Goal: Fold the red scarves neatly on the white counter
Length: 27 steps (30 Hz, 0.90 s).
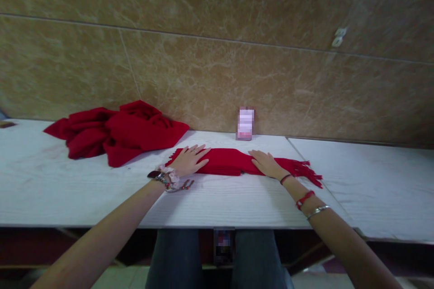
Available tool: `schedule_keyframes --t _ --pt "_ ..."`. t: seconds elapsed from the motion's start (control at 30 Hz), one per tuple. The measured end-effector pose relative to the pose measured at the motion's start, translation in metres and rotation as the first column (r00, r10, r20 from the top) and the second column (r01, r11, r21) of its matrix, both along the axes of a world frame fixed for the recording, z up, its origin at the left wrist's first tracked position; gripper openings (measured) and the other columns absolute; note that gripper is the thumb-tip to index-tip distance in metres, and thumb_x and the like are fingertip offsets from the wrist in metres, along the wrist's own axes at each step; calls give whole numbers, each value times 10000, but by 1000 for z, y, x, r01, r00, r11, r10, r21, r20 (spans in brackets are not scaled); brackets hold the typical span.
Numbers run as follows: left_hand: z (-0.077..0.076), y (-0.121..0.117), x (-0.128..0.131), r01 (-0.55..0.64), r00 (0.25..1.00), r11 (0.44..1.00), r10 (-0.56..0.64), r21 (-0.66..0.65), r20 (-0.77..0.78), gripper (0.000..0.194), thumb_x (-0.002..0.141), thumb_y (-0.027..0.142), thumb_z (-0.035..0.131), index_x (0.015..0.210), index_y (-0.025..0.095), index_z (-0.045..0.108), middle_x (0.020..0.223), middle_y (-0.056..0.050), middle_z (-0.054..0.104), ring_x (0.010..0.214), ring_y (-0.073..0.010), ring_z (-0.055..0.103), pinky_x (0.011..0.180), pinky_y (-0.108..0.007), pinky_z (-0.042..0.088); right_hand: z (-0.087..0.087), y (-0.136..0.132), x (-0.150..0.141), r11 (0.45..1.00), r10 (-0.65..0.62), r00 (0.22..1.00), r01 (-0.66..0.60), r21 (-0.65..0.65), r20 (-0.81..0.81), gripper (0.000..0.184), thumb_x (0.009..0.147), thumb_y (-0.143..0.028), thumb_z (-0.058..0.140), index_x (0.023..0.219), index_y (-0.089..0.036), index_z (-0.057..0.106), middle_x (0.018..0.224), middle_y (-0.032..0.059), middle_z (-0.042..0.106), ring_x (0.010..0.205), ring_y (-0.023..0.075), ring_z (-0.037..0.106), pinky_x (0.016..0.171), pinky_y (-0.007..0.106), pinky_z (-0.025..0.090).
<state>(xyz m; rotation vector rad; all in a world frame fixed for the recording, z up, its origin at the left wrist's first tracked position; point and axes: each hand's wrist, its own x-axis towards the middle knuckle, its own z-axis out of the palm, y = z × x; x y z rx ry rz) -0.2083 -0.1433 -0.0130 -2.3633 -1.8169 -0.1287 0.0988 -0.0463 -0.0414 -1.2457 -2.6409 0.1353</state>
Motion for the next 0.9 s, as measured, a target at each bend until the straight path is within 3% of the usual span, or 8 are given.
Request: schedule_keyframes --t 0.13,0.23,0.33,0.43,0.5,0.6,0.73,0.9 --pt "2 0 -2 -26 1000 999 25 -43 -10 478 912 420 272 1353 249 336 1416 -61 317 1294 -264 268 1035 -476 183 -5 12 25 988 -146 988 144 61 47 432 871 -203 318 1287 -190 433 1352 126 421 1230 269 374 959 582 289" --pt "15 8 4 -58 998 986 56 -154 -21 475 890 386 321 1341 239 356 1415 -80 313 1304 -293 239 1021 -533 173 -7 20 28 973 -200 979 203 113 -40 418 832 -145 364 1229 -144 494 1285 147 488 1191 250 420 985 512 304" --pt "35 22 31 -16 1000 969 13 -248 -11 506 847 346 409 1329 200 370 1432 -114 264 1320 -309 184 1017 -553 170 -6 25 13 985 -69 985 92 148 -156 343 828 -141 400 1128 -141 564 1197 132 551 1134 212 466 972 413 348" --pt "47 37 72 137 990 966 -126 -218 64 462 889 341 343 1331 210 358 1426 -89 288 1322 -246 207 1038 -513 175 -5 28 -8 993 54 978 -30 118 -201 220 829 -152 437 953 -136 618 1022 117 611 988 193 537 897 370 407" --pt "43 46 96 188 981 966 -177 -179 75 443 908 355 320 1322 206 372 1417 -86 308 1315 -229 230 1039 -492 194 -3 28 -14 994 79 975 -62 87 -208 147 812 -139 474 852 -137 616 930 101 613 899 179 554 844 349 433" --pt "26 54 112 219 975 962 -212 -164 63 432 914 354 333 1312 197 396 1402 -99 335 1294 -227 278 1021 -437 263 0 29 -6 995 87 973 -75 64 -212 82 791 -129 519 817 -141 596 866 76 610 825 158 561 788 313 454" --pt "7 55 99 272 961 953 -264 -135 78 391 917 327 335 1287 251 435 1390 -72 360 1256 -201 346 1007 -362 302 -4 31 24 993 114 968 -102 64 -224 184 772 -116 546 952 -113 585 953 106 617 902 169 565 845 327 446" --pt "8 46 59 254 967 955 -249 -154 52 394 906 293 347 1289 266 436 1372 -66 383 1240 -186 365 1022 -338 278 -19 32 65 985 116 967 -82 152 -226 249 831 -126 427 1021 -118 589 1044 133 606 1000 190 547 926 383 414"
